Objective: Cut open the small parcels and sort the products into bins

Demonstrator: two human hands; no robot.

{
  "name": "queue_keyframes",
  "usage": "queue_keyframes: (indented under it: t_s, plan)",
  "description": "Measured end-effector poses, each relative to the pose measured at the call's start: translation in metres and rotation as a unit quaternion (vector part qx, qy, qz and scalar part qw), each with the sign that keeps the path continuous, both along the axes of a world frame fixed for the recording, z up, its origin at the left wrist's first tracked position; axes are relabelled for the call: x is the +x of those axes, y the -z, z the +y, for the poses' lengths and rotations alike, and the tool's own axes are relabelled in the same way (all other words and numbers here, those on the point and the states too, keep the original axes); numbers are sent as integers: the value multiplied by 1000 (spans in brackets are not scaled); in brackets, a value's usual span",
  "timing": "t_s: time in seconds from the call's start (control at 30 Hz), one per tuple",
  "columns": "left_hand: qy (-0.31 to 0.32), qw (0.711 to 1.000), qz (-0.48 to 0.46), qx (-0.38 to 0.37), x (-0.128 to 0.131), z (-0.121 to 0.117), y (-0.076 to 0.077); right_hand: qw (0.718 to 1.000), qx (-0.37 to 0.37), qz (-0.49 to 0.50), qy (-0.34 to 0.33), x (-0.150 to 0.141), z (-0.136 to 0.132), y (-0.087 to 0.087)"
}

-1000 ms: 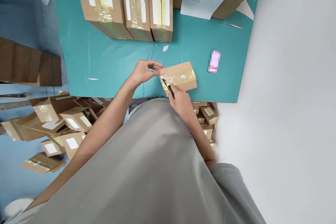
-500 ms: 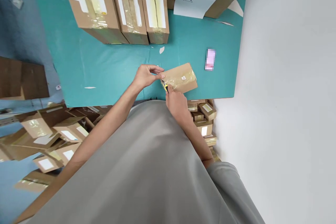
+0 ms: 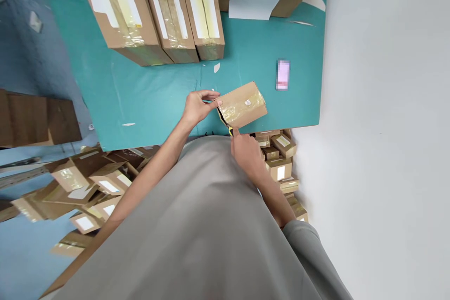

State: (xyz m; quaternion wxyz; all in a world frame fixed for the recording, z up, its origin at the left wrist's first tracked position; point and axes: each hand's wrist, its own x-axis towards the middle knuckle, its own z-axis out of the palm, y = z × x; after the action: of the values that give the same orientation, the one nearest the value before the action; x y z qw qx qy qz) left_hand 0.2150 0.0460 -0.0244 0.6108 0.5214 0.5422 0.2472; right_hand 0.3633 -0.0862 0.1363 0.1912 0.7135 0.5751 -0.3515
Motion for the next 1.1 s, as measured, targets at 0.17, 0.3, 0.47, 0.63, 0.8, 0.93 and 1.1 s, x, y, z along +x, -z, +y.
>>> queue_keyframes:
  t_s: [0.17, 0.3, 0.47, 0.63, 0.8, 0.93, 1.1]
  plan:
    - [-26, 999, 11, 20, 3, -12, -5, 956, 249, -1, 154, 65, 6, 21]
    - [-61, 997, 30, 43, 10, -21, -8, 929, 276, 58, 240, 114, 15, 61]
    - [-77, 991, 78, 71, 3, -16, -19, 926, 237, 142, 259, 115, 6, 78]
    - [-11, 963, 178, 201, 19, -25, -50, 929, 194, 206, 238, 102, -5, 75]
    - [197, 937, 144, 248, 65, -42, -53, 952, 186, 143, 194, 103, -7, 62]
    - [197, 935, 157, 250, 75, -47, -41, 969, 157, 118, 152, 105, -5, 49]
    - [165, 939, 167, 250, 76, -53, -37, 983, 127, 76, 113, 102, 4, 42]
